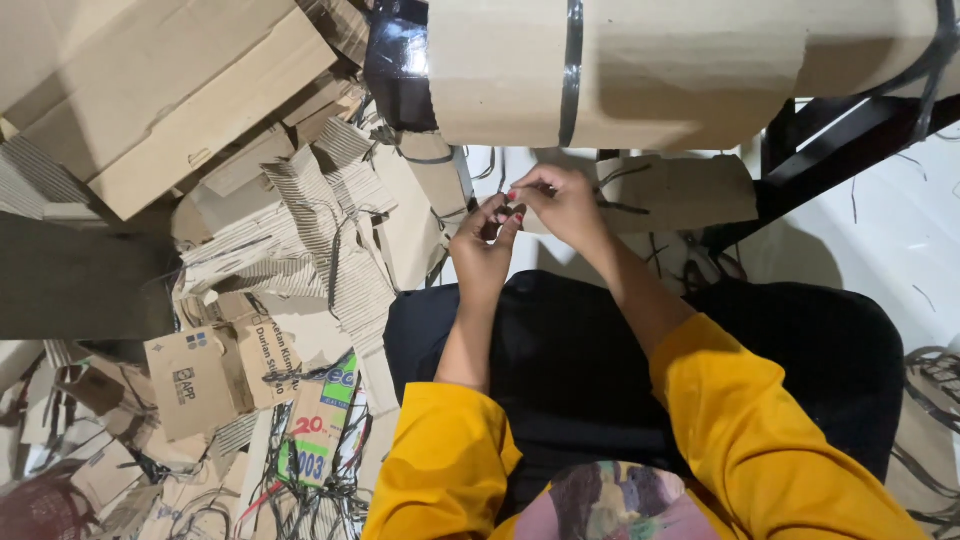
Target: The person sits on the floor and ties black cords around cylindrical cardboard rolls. They pick up cords, wrap them around the rolls, and tie knots to secure them. The person handles multiple rolls and cords throughout the clip.
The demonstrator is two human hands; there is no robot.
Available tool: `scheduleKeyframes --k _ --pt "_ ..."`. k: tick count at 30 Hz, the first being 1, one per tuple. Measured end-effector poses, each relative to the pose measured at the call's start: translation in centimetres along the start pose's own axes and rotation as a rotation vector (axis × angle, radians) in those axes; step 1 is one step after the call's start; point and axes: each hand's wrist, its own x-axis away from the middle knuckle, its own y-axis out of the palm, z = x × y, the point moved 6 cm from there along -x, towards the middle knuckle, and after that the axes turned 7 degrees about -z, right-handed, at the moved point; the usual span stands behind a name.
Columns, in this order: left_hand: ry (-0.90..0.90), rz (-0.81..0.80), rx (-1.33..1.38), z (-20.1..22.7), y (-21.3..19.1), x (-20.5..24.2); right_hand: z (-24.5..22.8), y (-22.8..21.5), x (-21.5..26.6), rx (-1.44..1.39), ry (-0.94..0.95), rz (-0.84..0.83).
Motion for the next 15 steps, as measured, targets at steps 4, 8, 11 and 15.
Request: scheduleKeyframes --k 4,8,11,15 --pt "0.073 0.016 -0.202 0.9 0.4 -0.4 -4.2 0.5 0.8 0.024 -0.081 -0.029" --pt "0.058 0.008 -0.233 1.0 0.3 -0.1 -4.3 0.7 -0.4 0.04 -0.105 -0.179" --pt "0.044 0.021 -0.284 1.9 0.1 0.2 -3.9 0.9 0.2 0.111 -0.149 -0.288" --pt "0.066 0.048 -0.383 1.7 0.6 0.5 -2.2 1.2 0.8 0.126 -0.221 -0.305"
